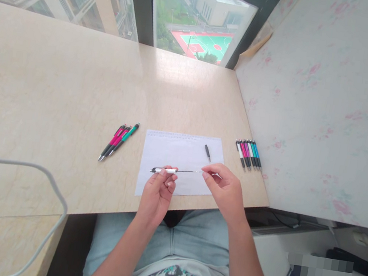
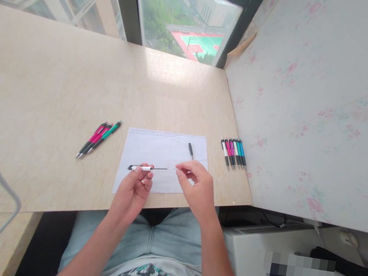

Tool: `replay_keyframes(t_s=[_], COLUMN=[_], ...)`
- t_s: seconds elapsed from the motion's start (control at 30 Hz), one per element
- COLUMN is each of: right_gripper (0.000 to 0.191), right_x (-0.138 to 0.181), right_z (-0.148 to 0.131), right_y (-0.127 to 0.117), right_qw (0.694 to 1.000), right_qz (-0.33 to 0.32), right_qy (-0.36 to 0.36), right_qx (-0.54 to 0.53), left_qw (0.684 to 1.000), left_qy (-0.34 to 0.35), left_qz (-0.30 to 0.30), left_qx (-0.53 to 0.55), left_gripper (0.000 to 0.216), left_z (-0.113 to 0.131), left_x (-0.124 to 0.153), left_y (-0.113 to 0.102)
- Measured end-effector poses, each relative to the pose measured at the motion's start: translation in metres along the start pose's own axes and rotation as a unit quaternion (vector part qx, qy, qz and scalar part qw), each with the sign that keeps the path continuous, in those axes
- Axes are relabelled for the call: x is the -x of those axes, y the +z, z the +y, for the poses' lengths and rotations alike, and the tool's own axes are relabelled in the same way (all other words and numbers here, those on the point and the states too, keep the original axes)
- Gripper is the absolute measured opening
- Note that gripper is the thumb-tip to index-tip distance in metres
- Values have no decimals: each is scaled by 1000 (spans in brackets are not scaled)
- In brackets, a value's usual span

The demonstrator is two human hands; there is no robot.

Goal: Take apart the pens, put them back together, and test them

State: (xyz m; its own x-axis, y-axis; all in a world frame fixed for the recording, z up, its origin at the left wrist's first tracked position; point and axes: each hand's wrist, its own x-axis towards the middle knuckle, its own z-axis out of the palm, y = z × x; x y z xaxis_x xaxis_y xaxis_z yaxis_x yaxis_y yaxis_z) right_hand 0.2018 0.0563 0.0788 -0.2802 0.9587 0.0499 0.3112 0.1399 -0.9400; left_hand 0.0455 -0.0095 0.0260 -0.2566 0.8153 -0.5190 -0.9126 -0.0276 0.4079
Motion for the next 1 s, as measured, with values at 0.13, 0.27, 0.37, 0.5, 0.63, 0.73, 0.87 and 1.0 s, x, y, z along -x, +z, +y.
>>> replay_keyframes(t_s=[0.13, 0.27, 0.37, 0.5, 0.63, 0.73, 0.87, 1.0], right_gripper=[10, 10, 11, 10, 10, 9, 8, 22], right_x=[2, 3, 4, 3, 4, 4, 3, -1], right_z=[-1, -3, -4, -5, -6, -6, -6, 4], right_y=[0, 1, 4, 9, 14, 17, 20, 20], right_qw=[1000, 999, 999, 998, 998, 998, 998, 996], right_qz=[-17, -28, -30, -41, -44, -42, -52, -70], right_qy=[0, -5, -5, -12, -14, -11, -14, -8], right_qx=[7, 22, 28, 38, 41, 35, 33, 46], left_qw=[1000, 1000, 1000, 999, 999, 998, 998, 997], left_qy=[-3, -10, -15, -22, -40, -56, -62, -64], left_qz=[-6, -11, -15, -26, -31, -27, -20, -9], left_qx=[-4, -4, -3, -9, -4, 1, 10, 37], left_gripper=[14, 16, 14, 16, 16, 16, 15, 11], left_z=[-1, -3, -3, -5, -8, -10, -11, -7], left_x=[2, 3, 4, 5, 6, 6, 4, 1], left_y=[1, 1, 2, 3, 3, 2, 1, 1])
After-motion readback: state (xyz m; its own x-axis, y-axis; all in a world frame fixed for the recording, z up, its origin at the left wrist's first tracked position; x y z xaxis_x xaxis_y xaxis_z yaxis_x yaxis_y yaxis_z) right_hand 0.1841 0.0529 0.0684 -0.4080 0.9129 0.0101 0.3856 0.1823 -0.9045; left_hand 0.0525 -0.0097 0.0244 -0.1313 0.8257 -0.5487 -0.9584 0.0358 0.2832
